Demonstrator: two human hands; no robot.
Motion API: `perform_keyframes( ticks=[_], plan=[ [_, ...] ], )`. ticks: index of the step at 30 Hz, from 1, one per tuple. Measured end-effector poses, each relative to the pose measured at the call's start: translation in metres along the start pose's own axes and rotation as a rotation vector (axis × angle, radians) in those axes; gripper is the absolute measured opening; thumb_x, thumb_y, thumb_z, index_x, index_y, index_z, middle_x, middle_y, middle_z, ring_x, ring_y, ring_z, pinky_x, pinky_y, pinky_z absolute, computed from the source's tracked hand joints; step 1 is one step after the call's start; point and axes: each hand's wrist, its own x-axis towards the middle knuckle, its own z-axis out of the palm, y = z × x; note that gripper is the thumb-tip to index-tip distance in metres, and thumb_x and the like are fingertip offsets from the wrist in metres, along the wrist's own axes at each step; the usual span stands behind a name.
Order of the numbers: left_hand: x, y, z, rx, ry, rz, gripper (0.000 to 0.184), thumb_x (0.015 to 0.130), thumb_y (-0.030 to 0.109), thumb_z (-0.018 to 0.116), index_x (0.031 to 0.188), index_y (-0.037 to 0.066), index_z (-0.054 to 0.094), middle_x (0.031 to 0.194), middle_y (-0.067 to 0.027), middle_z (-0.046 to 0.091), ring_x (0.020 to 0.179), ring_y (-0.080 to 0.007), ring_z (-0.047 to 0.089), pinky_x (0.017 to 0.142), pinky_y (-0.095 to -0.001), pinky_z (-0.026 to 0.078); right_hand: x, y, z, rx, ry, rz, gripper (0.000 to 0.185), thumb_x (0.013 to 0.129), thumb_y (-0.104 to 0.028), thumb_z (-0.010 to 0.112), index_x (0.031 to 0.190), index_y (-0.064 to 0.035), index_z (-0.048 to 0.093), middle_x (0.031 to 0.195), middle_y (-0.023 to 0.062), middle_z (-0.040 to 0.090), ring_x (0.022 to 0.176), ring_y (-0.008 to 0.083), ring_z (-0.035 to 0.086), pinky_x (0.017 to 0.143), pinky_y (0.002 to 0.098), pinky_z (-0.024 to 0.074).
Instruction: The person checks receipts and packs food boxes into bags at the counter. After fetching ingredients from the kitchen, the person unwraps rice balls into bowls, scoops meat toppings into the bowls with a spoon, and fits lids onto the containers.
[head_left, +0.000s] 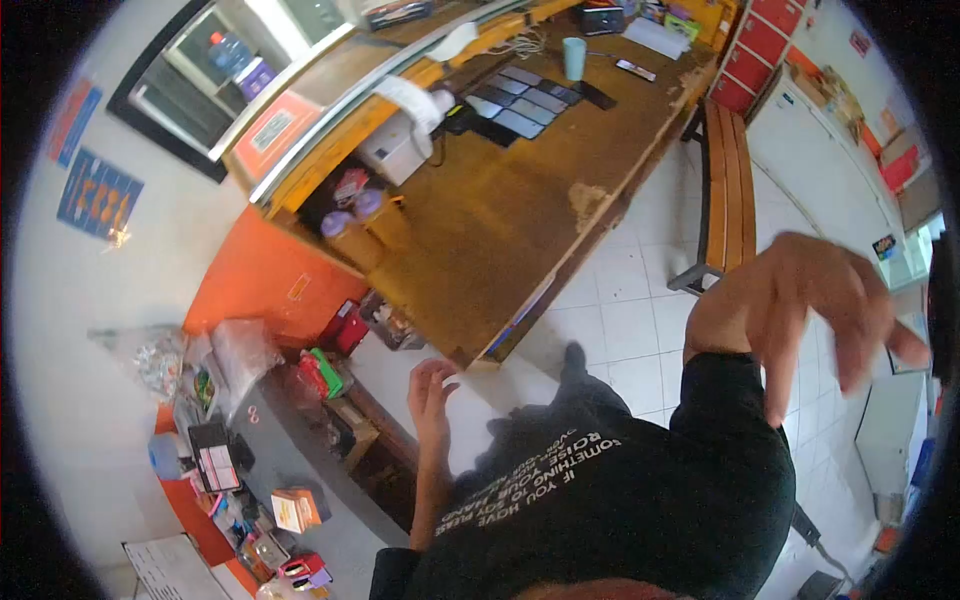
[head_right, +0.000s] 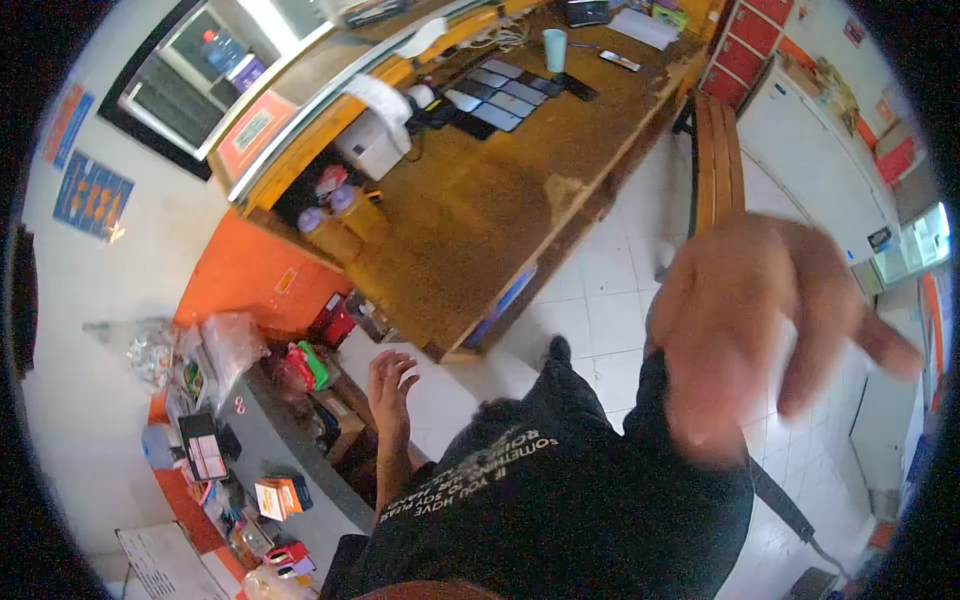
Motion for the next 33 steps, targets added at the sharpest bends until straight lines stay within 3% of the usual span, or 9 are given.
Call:
perform_keyframes(
  ticks=[7, 15, 21, 24, 26, 28, 30, 31, 33],
  plan=[
    [0.093, -0.080, 0.202, 0.071, -0.328, -0.191, 0.029, 0.098, 0.027, 0.053, 0.117, 0.005, 0.053, 0.110, -0.0068, 0.061, 0.098, -0.0159, 0.059, 0.082, -0.0299, 0.048, -0.058, -0.056, -0.005, -0.397, 0.267, -0.157, 0.017, 0.093, -0.030, 0.055, 0.099, -0.0163, 0.062, 0.130, -0.0018, 0.051, 0.077, 0.0225, 0.063, 0.042, 0.0221, 0.0374],
    [0.181, -0.124, 0.381, 0.146, -0.646, -0.245, 0.031, 0.097, 0.028, 0.053, 0.121, 0.009, 0.051, 0.110, -0.0056, 0.060, 0.099, -0.0158, 0.058, 0.082, -0.0318, 0.045, -0.135, -0.085, -0.077, -0.283, 0.503, -0.381, 0.006, 0.090, -0.019, 0.058, 0.094, -0.0139, 0.058, 0.124, 0.0014, 0.054, 0.075, 0.0239, 0.065, 0.041, 0.0245, 0.0383],
    [0.309, -0.194, 0.386, 0.353, -0.464, -0.314, 0.035, 0.096, 0.030, 0.054, 0.122, 0.007, 0.056, 0.116, -0.0079, 0.060, 0.102, -0.0199, 0.057, 0.085, -0.0334, 0.045, -0.219, -0.082, -0.209, 0.035, 0.452, -0.336, 0.022, 0.093, -0.029, 0.054, 0.099, -0.0091, 0.060, 0.109, 0.0056, 0.062, 0.072, 0.0244, 0.065, 0.049, 0.0292, 0.0448],
    [0.393, -0.239, 0.384, 0.446, -0.227, -0.166, 0.047, 0.095, 0.040, 0.054, 0.127, 0.005, 0.052, 0.129, -0.0134, 0.051, 0.116, -0.0267, 0.050, 0.097, -0.0444, 0.039, -0.263, -0.023, -0.333, 0.090, 0.522, -0.262, 0.032, 0.093, -0.034, 0.054, 0.102, -0.0046, 0.062, 0.096, 0.0087, 0.068, 0.067, 0.0234, 0.064, 0.054, 0.0317, 0.0489],
    [0.441, -0.259, 0.391, 1.026, 0.184, -0.137, 0.060, 0.093, 0.050, 0.051, 0.133, 0.004, 0.046, 0.146, -0.0166, 0.032, 0.135, -0.0347, 0.029, 0.108, -0.0568, 0.023, -0.294, 0.035, -0.407, -0.053, 0.981, 0.010, 0.031, 0.090, -0.028, 0.056, 0.101, -0.0008, 0.067, 0.093, 0.0123, 0.069, 0.072, 0.0221, 0.065, 0.061, 0.0330, 0.0507],
    [0.490, -0.286, 0.407, 1.109, 0.392, -0.167, 0.063, 0.094, 0.051, 0.048, 0.135, 0.005, 0.042, 0.149, -0.0163, 0.024, 0.139, -0.0366, 0.019, 0.109, -0.0597, 0.016, -0.319, 0.124, -0.484, -0.426, 1.355, 0.507, 0.025, 0.089, -0.019, 0.053, 0.096, -0.0016, 0.070, 0.094, 0.0149, 0.069, 0.083, 0.0264, 0.065, 0.079, 0.0343, 0.0514],
    [0.516, -0.298, 0.420, 1.211, 0.594, -0.201, 0.065, 0.094, 0.052, 0.046, 0.138, 0.005, 0.038, 0.153, -0.0160, 0.016, 0.143, -0.0386, 0.008, 0.111, -0.0626, 0.009, -0.386, 0.222, -0.524, -0.961, 1.158, 0.956, 0.026, 0.087, -0.023, 0.057, 0.109, -0.0107, 0.067, 0.115, 0.0167, 0.062, 0.106, 0.0353, 0.057, 0.099, 0.0484, 0.0393],
    [0.525, -0.300, 0.430, 1.326, 0.614, -0.276, 0.065, 0.095, 0.051, 0.045, 0.139, 0.005, 0.036, 0.152, -0.0161, 0.018, 0.144, -0.0378, 0.007, 0.111, -0.0625, 0.009, -0.388, 0.248, -0.536, -0.934, 1.119, 0.958, 0.026, 0.087, -0.023, 0.057, 0.109, -0.0107, 0.067, 0.115, 0.0167, 0.062, 0.106, 0.0353, 0.057, 0.099, 0.0484, 0.0393],
    [0.536, -0.298, 0.439, 1.445, 0.652, -0.386, 0.064, 0.095, 0.050, 0.043, 0.140, 0.005, 0.034, 0.152, -0.0162, 0.019, 0.144, -0.0371, 0.007, 0.112, -0.0623, 0.009, -0.376, 0.297, -0.545, -1.218, 0.978, 1.334, 0.039, 0.085, -0.029, 0.061, 0.123, -0.0237, 0.061, 0.141, 0.0187, 0.042, 0.131, 0.0434, 0.035, 0.106, 0.0602, 0.0255]
  ],
)
